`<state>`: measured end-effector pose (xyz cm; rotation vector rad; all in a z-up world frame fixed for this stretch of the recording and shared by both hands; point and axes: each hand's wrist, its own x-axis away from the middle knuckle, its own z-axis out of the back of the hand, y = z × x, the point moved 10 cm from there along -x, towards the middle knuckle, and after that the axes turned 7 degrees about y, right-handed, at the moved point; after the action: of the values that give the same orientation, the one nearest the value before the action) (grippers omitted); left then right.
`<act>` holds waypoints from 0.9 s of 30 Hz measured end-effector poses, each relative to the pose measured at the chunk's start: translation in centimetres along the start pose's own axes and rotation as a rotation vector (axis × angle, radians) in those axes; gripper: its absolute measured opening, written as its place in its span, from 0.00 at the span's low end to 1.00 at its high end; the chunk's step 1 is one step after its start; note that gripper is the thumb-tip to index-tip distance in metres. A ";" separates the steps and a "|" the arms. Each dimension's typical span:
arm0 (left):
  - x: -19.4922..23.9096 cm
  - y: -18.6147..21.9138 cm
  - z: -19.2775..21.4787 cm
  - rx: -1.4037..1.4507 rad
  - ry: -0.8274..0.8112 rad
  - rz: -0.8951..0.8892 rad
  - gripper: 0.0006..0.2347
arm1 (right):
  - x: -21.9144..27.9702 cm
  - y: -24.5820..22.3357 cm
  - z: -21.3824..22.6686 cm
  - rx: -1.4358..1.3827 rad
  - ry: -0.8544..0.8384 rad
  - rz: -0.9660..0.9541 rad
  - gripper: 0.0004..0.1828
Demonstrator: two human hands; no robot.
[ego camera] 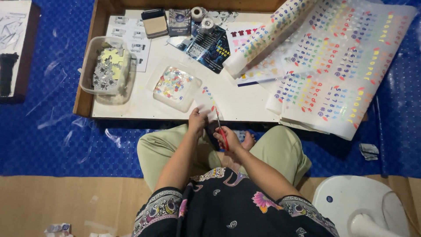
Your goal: Cutting out small individual stickers from a printed sheet using scissors
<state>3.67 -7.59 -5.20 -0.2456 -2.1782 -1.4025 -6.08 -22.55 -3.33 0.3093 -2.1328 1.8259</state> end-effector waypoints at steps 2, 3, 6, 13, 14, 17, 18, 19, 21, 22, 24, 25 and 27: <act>0.5 0.6 -0.2 -0.020 -0.017 -0.015 0.20 | 0.0 0.3 0.2 -0.007 0.005 -0.005 0.23; 0.6 1.1 -0.6 -0.042 -0.040 -0.033 0.21 | -0.2 0.2 0.4 -0.015 0.013 -0.005 0.23; -2.8 -0.7 1.8 -0.100 -0.050 -0.021 0.22 | -1.6 1.9 1.4 -0.035 0.052 0.004 0.24; -0.8 0.0 1.9 -0.711 -0.207 -0.083 0.29 | -3.3 0.1 4.5 -0.444 0.200 -0.060 0.20; -0.1 0.6 2.0 -0.906 -0.207 -0.153 0.27 | -4.0 0.4 5.4 -0.471 0.237 -0.047 0.19; 0.4 1.7 3.0 -1.229 -0.201 -0.266 0.20 | -2.7 -2.2 5.9 -0.497 0.291 -0.024 0.24; 0.3 2.0 3.2 -1.356 -0.199 -0.314 0.17 | -1.9 -3.8 5.9 -0.497 0.310 -0.007 0.28; 2.0 3.4 2.8 -1.356 -0.199 -0.313 0.17 | -1.9 -3.8 6.0 -0.497 0.310 -0.007 0.28; 5.4 6.4 1.5 -1.368 -0.208 -0.337 0.19 | -2.0 -4.3 6.4 -0.462 0.320 0.010 0.23; 4.2 6.0 1.8 -1.368 -0.207 -0.338 0.19 | -2.2 -3.9 6.4 -0.462 0.319 0.011 0.23; 2.1 5.9 1.7 -1.184 -0.261 -0.401 0.21 | -2.4 -3.7 6.7 -0.359 0.338 0.080 0.27; 2.6 6.4 1.6 -1.184 -0.263 -0.405 0.21 | -2.3 -4.1 6.6 -0.361 0.340 0.084 0.27; 3.7 8.1 1.7 -0.181 -0.327 -0.188 0.25 | -1.7 -5.3 6.9 -0.439 0.379 0.134 0.28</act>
<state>3.36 -2.97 2.59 -0.3667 -2.3855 -1.7742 -3.26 -30.24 -0.03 -0.2671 -2.2307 1.2917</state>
